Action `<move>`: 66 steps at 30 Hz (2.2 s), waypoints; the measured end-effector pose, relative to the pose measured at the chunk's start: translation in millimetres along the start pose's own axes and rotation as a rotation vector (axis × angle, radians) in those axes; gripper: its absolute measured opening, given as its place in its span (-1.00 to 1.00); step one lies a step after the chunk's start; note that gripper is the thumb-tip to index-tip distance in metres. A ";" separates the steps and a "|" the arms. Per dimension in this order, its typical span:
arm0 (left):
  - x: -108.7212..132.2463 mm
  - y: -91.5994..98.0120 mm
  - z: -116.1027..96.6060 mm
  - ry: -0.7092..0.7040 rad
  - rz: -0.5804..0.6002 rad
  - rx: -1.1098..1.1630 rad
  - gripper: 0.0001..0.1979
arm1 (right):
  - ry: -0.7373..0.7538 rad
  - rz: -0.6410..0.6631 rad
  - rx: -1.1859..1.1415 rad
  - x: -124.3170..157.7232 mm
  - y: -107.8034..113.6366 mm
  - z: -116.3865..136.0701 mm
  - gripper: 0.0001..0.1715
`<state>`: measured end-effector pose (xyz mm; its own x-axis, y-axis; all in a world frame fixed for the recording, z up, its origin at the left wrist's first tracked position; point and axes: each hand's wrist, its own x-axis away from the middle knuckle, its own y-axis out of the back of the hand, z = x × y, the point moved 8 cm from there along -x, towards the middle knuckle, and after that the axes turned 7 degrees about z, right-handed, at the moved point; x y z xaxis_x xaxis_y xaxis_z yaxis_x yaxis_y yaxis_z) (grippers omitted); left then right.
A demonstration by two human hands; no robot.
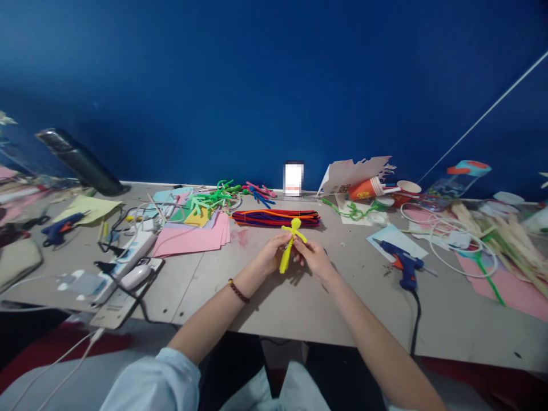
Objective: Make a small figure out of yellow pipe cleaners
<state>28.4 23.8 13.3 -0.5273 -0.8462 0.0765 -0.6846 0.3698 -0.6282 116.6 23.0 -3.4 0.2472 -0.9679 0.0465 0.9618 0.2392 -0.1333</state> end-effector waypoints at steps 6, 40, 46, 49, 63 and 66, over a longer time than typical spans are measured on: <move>-1.3 1.2 -2.1 -0.052 -0.044 -0.049 -0.74 | -0.068 -0.096 -0.118 2.4 2.8 -2.7 -0.50; -0.3 -0.6 0.6 -0.003 -0.013 -0.024 -0.83 | -0.009 -0.096 -0.229 2.0 6.5 6.0 -0.52; 2.7 -12.4 11.4 0.176 0.098 0.216 -0.79 | -0.046 -0.048 -0.319 2.8 0.9 7.0 -0.49; 3.4 -13.5 12.4 0.192 0.112 0.229 -0.76 | -0.052 -0.048 -0.321 2.1 2.4 4.9 -0.51; 11.7 -28.4 16.8 0.272 0.286 0.247 -0.75 | -0.018 0.096 -0.315 9.8 -8.7 22.8 -0.53; 5.5 -19.9 18.4 0.208 0.192 0.090 -0.76 | -0.017 0.020 -0.292 6.8 -1.5 18.0 -0.54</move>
<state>48.3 4.8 12.0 -0.7412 -0.6637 0.1006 -0.5198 0.4725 -0.7118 119.0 17.5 14.9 0.2699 -0.9612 0.0576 0.8826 0.2231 -0.4137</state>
